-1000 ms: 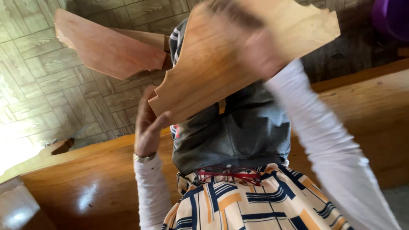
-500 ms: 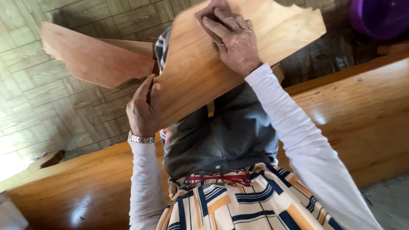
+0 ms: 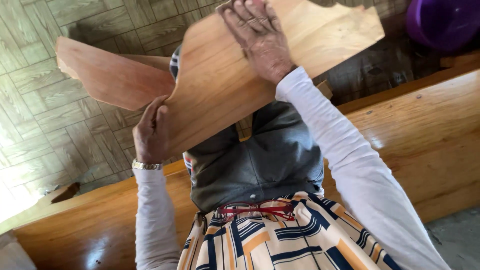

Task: The person sits on the floor and sands a wooden board using a sanding block. They hold the board with one hand and rub the sanding block across the surface and edges with the other hand.

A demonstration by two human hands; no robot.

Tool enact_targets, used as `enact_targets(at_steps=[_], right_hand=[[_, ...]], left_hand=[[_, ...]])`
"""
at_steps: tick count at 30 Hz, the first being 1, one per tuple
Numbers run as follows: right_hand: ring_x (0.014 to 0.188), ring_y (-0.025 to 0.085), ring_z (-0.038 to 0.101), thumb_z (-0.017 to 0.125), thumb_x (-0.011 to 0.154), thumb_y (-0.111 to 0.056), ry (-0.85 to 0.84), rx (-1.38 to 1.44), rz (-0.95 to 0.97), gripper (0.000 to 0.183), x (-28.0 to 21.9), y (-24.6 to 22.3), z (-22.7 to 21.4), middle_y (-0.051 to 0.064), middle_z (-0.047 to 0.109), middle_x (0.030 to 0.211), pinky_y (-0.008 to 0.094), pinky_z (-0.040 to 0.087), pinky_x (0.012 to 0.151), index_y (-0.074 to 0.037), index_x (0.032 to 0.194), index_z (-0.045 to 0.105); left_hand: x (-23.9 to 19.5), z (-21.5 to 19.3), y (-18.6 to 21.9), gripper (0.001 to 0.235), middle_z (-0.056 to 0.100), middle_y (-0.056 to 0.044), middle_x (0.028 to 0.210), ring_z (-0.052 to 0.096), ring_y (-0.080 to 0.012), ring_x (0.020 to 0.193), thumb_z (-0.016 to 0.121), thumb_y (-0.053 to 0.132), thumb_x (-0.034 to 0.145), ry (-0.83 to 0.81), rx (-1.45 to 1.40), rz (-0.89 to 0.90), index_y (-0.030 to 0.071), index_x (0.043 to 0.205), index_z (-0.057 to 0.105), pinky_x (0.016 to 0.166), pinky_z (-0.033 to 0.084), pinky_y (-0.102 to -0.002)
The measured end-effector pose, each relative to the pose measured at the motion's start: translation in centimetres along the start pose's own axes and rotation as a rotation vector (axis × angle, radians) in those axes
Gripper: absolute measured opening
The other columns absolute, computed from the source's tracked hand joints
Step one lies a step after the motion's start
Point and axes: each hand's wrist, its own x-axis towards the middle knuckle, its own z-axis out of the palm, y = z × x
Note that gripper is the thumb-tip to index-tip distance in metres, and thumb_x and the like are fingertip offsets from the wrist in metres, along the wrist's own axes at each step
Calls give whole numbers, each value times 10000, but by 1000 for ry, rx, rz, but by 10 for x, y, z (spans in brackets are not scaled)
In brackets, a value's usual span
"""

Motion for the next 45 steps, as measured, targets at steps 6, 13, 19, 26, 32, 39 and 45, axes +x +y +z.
enact_targets(at_steps=[6,13,19,26,32,39,45], right_hand=[[1441,477,369,370,1020,-33,87,-132,-333,512,-13,-117,-40,307,456,1530,550,278,1211,74,1504,501],[1232,379,549,419,970,-52,118,-320,-270,476,2,-54,-42,256,559,1345,452,460,1054,41,1433,483],[1372,369,382,485,1012,-134,-126,-356,169,604,-10,-22,-8,241,369,1516,460,301,1138,9,1573,313],[1518,325,363,670,1073,9,39,176,-170,558,-17,-57,2,165,426,1609,634,309,1240,-71,1572,433],[1589,336,99,343,1172,-331,-298,160,303,584,25,1,14,158,164,1722,523,23,1273,-71,1649,130],[1574,230,215,570,1183,-244,-7,105,-109,521,-24,-66,-27,79,249,1687,454,124,1307,-109,1646,373],[1118,283,649,524,1147,-246,305,210,-73,374,-12,61,45,49,749,1210,399,472,1030,-49,1463,558]], left_hand=[[5,-7,7,333,750,-69,1214,729,-238,1016,498,357,1125,-50,184,45,154,1329,665,833,545,-359],[14,-7,31,399,678,-39,1339,661,-374,1105,421,435,1036,-190,429,-167,271,1356,594,817,492,-546],[17,28,40,465,636,-152,1353,593,-421,1173,505,361,990,-100,560,72,96,1371,541,961,422,-570],[12,62,50,560,669,-156,1314,618,-378,1129,537,453,1084,141,654,273,9,1425,528,1013,430,-484],[13,65,45,601,665,-167,1328,617,-393,1152,536,488,1064,110,640,249,20,1441,523,990,434,-500],[9,61,45,591,644,-182,1356,613,-413,1138,542,448,1061,101,635,241,19,1464,494,960,443,-522],[9,63,49,614,649,-173,1376,624,-398,1162,556,468,1067,112,649,285,8,1470,501,980,445,-497]])
